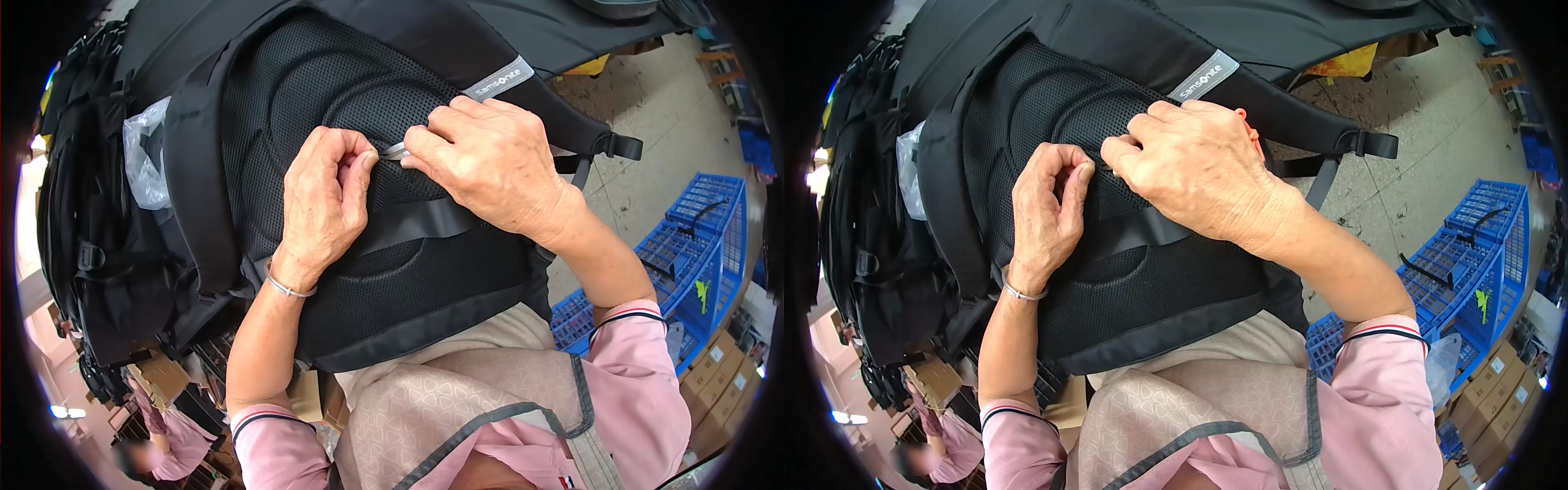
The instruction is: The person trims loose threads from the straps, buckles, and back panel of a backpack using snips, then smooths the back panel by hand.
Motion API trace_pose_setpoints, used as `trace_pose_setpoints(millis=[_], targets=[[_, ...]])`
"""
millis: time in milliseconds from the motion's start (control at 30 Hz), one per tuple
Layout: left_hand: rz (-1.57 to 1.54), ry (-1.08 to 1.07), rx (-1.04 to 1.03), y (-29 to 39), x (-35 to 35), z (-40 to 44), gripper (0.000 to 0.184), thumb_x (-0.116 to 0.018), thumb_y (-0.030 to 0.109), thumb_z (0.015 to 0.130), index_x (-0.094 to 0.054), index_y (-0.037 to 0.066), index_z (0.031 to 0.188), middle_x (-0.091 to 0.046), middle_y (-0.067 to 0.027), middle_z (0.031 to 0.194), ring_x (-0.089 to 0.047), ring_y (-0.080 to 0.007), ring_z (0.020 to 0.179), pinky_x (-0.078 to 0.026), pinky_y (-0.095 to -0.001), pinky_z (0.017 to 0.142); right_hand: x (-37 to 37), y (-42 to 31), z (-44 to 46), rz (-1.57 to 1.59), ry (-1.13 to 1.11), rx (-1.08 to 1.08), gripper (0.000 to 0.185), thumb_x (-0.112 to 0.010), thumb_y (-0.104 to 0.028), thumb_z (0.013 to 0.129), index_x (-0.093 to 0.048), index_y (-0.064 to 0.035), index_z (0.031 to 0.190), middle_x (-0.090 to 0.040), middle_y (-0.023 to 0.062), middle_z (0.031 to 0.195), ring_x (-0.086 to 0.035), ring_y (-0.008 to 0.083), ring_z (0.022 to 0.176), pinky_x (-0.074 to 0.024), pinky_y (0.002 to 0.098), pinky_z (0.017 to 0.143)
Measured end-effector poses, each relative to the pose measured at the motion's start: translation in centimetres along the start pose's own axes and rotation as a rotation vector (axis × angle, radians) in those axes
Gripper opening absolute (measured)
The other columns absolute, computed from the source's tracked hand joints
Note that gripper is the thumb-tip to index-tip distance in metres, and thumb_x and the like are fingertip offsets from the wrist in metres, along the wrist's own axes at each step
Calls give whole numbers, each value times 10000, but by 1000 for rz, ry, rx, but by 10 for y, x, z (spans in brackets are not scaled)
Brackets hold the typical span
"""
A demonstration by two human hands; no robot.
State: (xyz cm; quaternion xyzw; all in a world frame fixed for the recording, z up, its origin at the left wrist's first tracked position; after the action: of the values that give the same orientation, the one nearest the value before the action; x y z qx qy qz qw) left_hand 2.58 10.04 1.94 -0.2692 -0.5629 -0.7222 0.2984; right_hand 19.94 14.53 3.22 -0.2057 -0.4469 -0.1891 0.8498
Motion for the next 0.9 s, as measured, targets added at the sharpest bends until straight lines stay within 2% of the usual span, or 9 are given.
trace_pose_setpoints(millis=[233,300,333,433,467,533,633,733,900], targets=[[-44,-10,0,2,8,3,54,-690,27,877,-641,14,858,-588,-68,773,-561,-167,626,-480,-286,625,1,8,1,91,-1,-47,173,-726,-232,828,-611,-110,782,-605,11,686,-662,190,714,-517,323,590],[-294,-502,-62,11,20,0,87,-703,60,878,-687,37,796,-664,-81,801,-597,-160,657,-489,-303,655,1,24,0,293,-19,-226,243,-764,-289,847,-621,-94,820,-650,18,709,-673,234,695,-519,334,592],[-480,-774,-155,12,25,-7,94,-712,79,877,-703,45,790,-694,-84,830,-622,-167,692,-497,-307,674,1,33,-2,503,-61,-397,249,-758,-304,881,-670,-72,903,-659,7,700,-661,171,652,-515,299,599],[-387,-444,-47,8,50,-4,268,-691,245,914,-711,16,777,-723,-97,947,-635,-206,799,-499,-348,752,-8,60,0,1089,101,-628,343,-736,-356,939,-718,-18,996,-649,-5,722,-586,39,688,-473,224,614],[-111,-226,-117,-3,58,5,213,-791,248,851,-747,50,915,-721,-118,1045,-678,-281,982,-538,-372,873,-5,68,2,1144,63,-708,357,-757,-367,923,-721,-16,975,-676,14,760,-604,63,702,-487,227,638],[222,52,-130,-13,61,23,402,-836,324,799,-728,84,1103,-629,-157,1300,-585,-327,1223,-484,-437,1022,-5,72,8,1114,38,-745,376,-789,-376,894,-723,-19,988,-688,23,794,-627,73,743,-515,232,682],[364,93,-53,-35,33,31,772,-885,446,686,-621,118,1333,-463,-141,1515,-380,-341,1441,-407,-471,1147,-7,66,18,1062,85,-715,397,-822,-385,856,-728,-22,987,-694,32,789,-652,87,770,-539,242,731],[148,237,49,-50,29,27,523,-815,299,836,-651,93,1288,-547,-125,1450,-475,-300,1385,-405,-440,1156,-11,71,18,959,71,-726,376,-844,-354,834,-731,-24,974,-704,43,785,-674,96,785,-552,249,753],[46,331,104,-53,31,11,262,-671,115,952,-684,76,1211,-625,-132,1349,-519,-299,1352,-415,-421,1137,-20,77,19,1019,83,-722,338,-845,-319,836,-731,-25,958,-717,49,785,-688,105,778,-563,259,755]])
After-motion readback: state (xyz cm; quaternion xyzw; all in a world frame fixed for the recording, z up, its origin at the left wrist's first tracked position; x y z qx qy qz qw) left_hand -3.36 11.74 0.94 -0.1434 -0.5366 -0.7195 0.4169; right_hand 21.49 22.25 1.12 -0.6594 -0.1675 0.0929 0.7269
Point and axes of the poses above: each hand's wrist, its own z-axis towards the middle knuckle, its own x-axis out of the back of the hand, y = z × x, the point moved 4 cm from there along z, towards the middle knuckle
